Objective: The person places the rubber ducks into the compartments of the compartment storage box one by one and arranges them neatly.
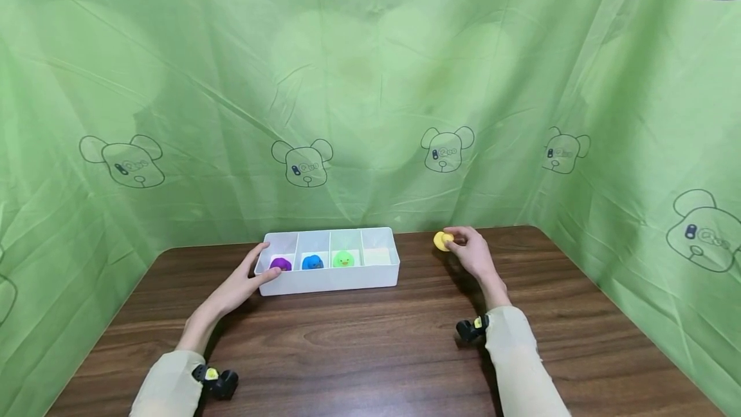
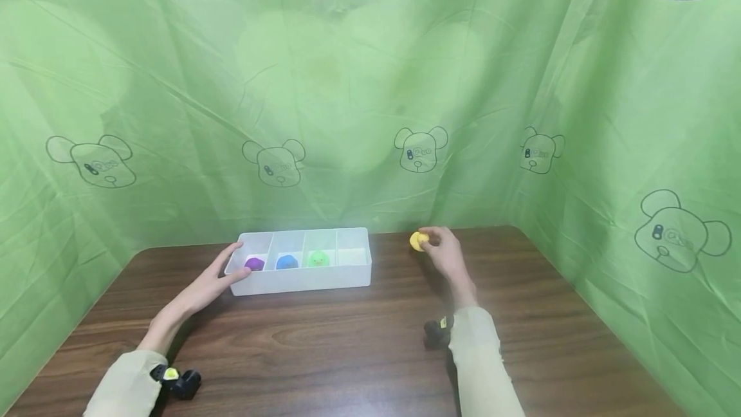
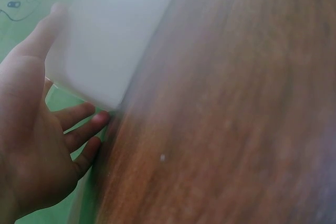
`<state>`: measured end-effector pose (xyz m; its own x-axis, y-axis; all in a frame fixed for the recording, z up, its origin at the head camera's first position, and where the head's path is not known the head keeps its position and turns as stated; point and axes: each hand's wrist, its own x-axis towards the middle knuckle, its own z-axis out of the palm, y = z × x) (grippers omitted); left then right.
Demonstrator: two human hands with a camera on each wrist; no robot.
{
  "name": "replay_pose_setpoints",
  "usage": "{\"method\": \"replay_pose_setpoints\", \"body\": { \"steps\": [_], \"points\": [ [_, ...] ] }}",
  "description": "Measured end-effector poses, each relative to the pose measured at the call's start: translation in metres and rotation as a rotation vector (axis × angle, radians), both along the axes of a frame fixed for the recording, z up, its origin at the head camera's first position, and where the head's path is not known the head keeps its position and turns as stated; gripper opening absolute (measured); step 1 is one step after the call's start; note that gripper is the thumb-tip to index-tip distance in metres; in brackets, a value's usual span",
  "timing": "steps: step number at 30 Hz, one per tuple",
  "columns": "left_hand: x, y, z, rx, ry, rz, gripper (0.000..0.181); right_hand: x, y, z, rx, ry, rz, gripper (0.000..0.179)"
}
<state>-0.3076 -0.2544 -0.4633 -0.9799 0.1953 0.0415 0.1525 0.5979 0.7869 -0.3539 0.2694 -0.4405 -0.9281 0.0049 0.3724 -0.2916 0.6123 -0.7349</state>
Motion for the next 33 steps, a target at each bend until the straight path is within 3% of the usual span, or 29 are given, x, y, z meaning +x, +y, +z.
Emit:
{"method": "replay_pose_setpoints", "body": {
  "steps": [20, 33],
  "points": [
    [0.001, 0.000, 0.000, 0.001, 0.002, 0.006, 0.087, 0.004, -0.034, 0.019, 0.004, -0.008, 0.049, 0.033],
    [0.002, 0.002, 0.001, -0.012, 0.006, -0.001, 0.087, 0.007, -0.054, 0.027, 0.012, 0.051, 0.111, 0.031]
  ]
}}
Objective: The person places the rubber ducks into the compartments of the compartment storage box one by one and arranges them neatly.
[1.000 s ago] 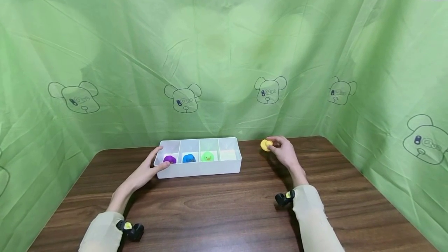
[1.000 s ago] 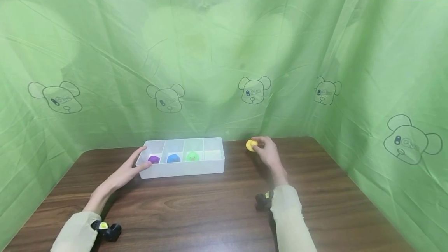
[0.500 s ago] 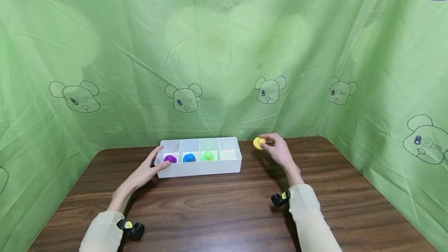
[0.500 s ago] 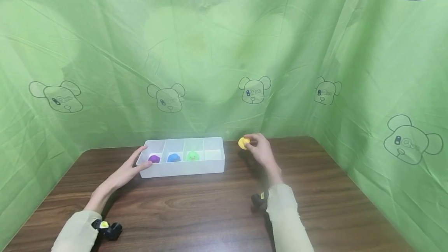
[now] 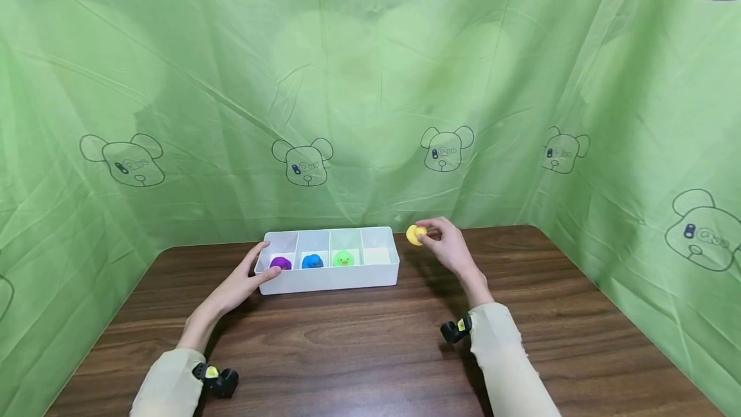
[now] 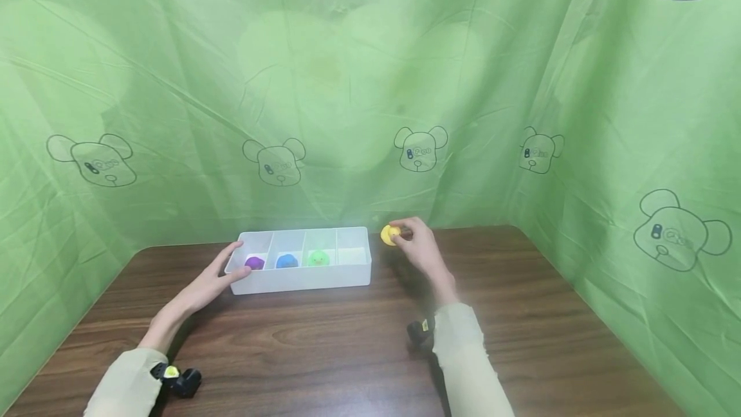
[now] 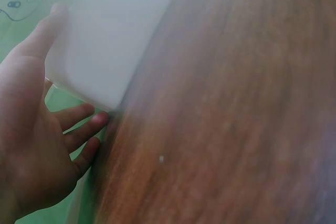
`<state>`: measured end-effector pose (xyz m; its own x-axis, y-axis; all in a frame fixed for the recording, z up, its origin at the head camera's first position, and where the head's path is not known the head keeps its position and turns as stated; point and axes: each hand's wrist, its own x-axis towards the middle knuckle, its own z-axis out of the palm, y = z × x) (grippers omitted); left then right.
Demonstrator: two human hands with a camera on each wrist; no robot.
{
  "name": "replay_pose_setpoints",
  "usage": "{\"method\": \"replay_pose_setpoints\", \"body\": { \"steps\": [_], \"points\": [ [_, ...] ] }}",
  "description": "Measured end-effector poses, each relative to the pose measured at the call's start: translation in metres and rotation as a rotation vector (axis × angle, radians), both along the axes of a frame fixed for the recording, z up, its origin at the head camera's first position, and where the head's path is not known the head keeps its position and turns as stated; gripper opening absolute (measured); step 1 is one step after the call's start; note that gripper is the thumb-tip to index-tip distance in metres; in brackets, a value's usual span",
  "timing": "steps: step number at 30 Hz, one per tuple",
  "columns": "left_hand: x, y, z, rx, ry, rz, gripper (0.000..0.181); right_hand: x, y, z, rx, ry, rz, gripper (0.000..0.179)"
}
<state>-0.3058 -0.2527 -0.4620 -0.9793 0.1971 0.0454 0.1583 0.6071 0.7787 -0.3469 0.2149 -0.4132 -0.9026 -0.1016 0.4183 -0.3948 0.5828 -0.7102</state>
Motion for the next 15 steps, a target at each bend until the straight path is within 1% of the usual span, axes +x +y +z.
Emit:
{"method": "replay_pose_setpoints", "body": {
  "steps": [10, 15],
  "points": [
    [0.000, 0.000, 0.000, -0.004, -0.003, 0.000, 0.088, 0.004, -0.012, 0.010, 0.030, 0.003, 0.029, 0.029],
    [0.000, 0.000, 0.000, 0.000, -0.006, 0.005, 0.087, 0.006, -0.019, 0.013, 0.039, 0.015, 0.058, 0.030]
  ]
}}
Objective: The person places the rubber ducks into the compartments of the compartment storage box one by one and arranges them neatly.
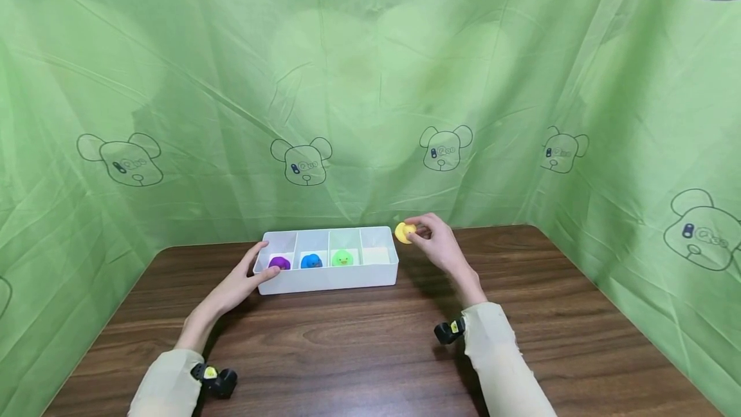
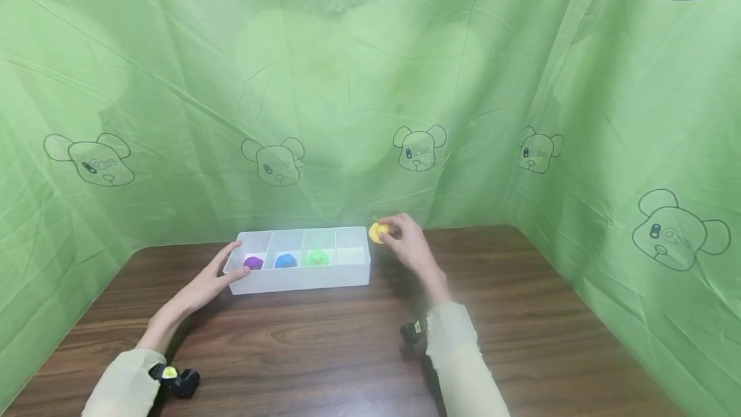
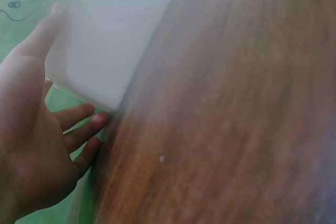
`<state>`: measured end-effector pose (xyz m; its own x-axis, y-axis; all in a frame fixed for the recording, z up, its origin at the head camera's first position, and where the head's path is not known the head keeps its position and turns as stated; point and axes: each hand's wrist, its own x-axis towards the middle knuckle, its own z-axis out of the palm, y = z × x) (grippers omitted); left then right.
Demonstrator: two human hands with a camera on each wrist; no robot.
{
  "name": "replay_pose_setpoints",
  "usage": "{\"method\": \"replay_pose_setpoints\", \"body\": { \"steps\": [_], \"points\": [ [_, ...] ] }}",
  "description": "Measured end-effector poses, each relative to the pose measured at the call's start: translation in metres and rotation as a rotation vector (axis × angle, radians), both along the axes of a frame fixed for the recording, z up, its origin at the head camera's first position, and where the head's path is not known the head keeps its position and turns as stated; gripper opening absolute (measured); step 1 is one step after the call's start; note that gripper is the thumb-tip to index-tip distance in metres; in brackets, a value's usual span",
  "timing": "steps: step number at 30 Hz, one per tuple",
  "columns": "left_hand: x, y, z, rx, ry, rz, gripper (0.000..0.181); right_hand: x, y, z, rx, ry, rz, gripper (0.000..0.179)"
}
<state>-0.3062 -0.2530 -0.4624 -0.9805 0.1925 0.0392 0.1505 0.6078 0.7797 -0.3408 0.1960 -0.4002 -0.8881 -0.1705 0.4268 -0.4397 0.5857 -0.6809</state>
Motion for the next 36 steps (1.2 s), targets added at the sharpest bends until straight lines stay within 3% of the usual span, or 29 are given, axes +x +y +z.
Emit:
{"method": "replay_pose_setpoints", "body": {
  "steps": [20, 36],
  "points": [
    [-0.002, -0.002, -0.001, -0.004, -0.001, 0.003, 0.087, 0.004, -0.026, 0.002, 0.050, 0.041, 0.079, 0.028],
    [-0.002, 0.000, 0.000, -0.006, 0.005, -0.002, 0.087, 0.005, -0.046, -0.011, 0.106, 0.073, 0.135, 0.026]
  ]
}}
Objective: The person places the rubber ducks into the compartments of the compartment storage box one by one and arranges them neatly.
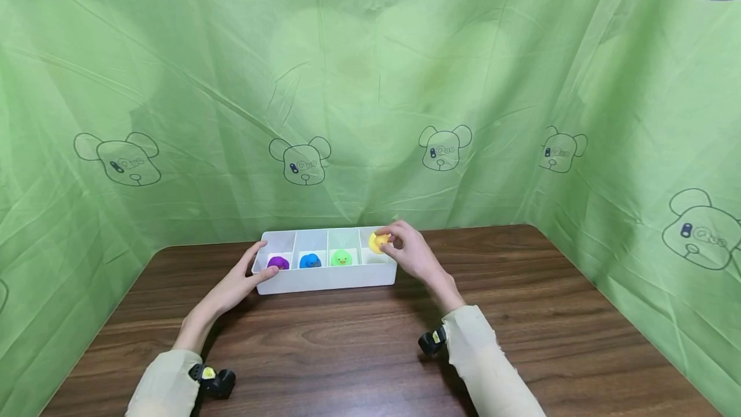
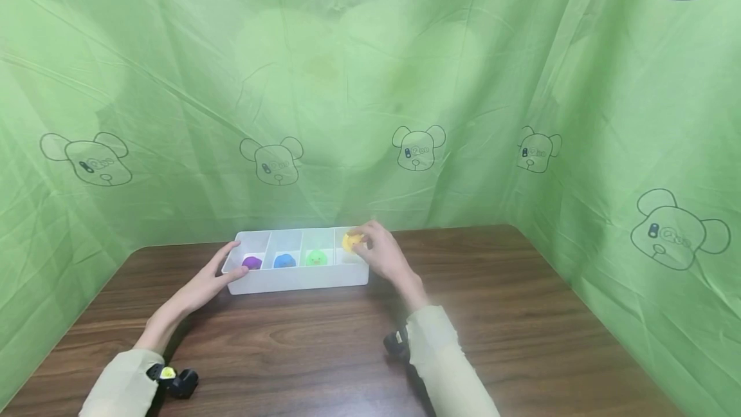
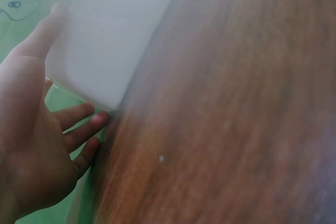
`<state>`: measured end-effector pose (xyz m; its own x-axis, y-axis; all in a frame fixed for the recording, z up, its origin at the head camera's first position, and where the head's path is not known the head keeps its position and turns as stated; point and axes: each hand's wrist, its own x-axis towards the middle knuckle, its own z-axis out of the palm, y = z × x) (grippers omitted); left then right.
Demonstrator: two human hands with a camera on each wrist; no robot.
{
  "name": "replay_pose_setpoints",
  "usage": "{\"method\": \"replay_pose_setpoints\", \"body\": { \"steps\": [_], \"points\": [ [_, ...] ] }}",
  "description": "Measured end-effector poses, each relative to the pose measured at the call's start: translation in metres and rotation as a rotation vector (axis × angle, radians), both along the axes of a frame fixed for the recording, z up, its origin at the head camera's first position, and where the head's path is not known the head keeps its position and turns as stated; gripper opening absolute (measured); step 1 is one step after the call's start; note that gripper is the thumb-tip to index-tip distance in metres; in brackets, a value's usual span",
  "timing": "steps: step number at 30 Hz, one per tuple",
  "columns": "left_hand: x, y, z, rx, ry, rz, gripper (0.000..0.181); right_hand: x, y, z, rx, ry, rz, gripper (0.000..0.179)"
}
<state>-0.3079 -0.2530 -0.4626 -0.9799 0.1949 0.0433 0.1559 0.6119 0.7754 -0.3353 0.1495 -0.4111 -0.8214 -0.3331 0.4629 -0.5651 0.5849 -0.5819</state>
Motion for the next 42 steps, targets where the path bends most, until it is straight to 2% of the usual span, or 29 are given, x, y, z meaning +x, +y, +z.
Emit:
{"method": "replay_pose_setpoints", "body": {
  "steps": [5, 12, 16, 26, 42],
  "points": [
    [0.000, -0.001, 0.000, 0.004, -0.005, 0.004, 0.087, -0.001, -0.003, -0.004, 0.021, -0.001, 0.008, 0.026],
    [-0.001, -0.002, 0.000, 0.005, -0.005, 0.003, 0.087, -0.003, -0.002, -0.010, 0.049, 0.003, -0.049, 0.025],
    [-0.002, -0.003, 0.000, 0.000, -0.002, 0.001, 0.087, -0.004, -0.002, -0.015, 0.073, -0.033, -0.068, 0.025],
    [-0.002, -0.002, -0.001, 0.003, -0.004, 0.000, 0.087, -0.008, -0.003, -0.022, -0.013, -0.136, -0.091, 0.025],
    [0.000, -0.002, 0.001, 0.021, -0.003, -0.002, 0.087, -0.010, -0.011, -0.022, -0.009, -0.129, -0.179, 0.022]
  ]
}}
